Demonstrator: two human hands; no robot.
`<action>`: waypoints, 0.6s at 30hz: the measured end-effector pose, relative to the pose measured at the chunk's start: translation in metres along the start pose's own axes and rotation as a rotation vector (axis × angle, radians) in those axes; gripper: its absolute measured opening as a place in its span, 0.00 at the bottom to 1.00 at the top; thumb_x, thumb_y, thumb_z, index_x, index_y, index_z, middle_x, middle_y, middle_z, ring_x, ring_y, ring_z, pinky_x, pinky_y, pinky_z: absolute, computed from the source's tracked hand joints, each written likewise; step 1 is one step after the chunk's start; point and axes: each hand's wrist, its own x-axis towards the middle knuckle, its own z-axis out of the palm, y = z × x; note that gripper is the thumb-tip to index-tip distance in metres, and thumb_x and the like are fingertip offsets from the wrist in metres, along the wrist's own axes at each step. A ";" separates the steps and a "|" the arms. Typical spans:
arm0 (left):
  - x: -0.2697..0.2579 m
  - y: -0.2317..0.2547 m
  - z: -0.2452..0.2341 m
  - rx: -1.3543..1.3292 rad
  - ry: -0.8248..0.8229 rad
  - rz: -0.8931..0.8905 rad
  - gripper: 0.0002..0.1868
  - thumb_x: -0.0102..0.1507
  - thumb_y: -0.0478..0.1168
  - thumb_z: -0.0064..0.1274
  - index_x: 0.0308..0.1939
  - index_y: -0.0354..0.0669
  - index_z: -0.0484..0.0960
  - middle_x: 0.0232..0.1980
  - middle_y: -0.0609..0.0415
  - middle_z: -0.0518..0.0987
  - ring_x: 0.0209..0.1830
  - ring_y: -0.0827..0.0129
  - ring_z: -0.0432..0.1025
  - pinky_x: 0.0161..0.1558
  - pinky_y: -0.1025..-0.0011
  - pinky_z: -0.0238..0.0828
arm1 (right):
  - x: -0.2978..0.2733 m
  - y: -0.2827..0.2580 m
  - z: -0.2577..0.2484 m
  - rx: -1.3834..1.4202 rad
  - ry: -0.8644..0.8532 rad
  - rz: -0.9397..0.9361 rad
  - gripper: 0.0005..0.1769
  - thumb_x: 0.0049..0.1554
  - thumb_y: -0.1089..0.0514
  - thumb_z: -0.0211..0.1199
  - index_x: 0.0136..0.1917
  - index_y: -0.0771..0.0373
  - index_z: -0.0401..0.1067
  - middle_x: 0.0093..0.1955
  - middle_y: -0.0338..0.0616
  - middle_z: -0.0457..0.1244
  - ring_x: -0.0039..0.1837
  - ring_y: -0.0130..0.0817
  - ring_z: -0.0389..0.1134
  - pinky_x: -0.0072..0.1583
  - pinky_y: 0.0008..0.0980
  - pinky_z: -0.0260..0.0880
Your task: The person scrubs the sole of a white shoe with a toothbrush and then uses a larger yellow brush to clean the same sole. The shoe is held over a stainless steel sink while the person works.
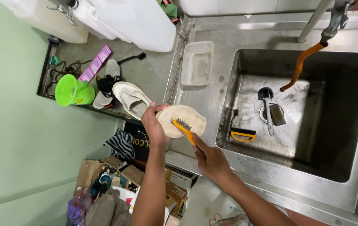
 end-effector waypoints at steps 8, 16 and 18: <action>0.003 -0.004 0.005 -0.033 0.054 -0.008 0.20 0.67 0.47 0.57 0.26 0.35 0.83 0.31 0.42 0.86 0.26 0.65 0.80 0.37 0.66 0.86 | 0.004 -0.021 -0.005 0.001 0.045 0.025 0.30 0.64 0.49 0.56 0.79 0.37 0.68 0.30 0.61 0.70 0.41 0.65 0.75 0.46 0.58 0.72; -0.001 0.000 0.004 0.026 0.112 -0.081 0.22 0.69 0.49 0.47 0.30 0.33 0.80 0.40 0.38 0.84 0.39 0.51 0.78 0.38 0.57 0.74 | 0.010 0.015 0.014 0.017 -0.116 0.153 0.34 0.69 0.47 0.53 0.86 0.31 0.55 0.27 0.39 0.59 0.30 0.32 0.57 0.39 0.37 0.60; -0.003 -0.001 0.002 -0.035 0.131 -0.094 0.19 0.67 0.49 0.50 0.31 0.37 0.76 0.45 0.34 0.85 0.47 0.38 0.81 0.38 0.46 0.82 | 0.028 0.024 0.003 -0.057 0.034 0.058 0.29 0.68 0.45 0.53 0.82 0.42 0.65 0.23 0.31 0.63 0.26 0.25 0.60 0.35 0.36 0.59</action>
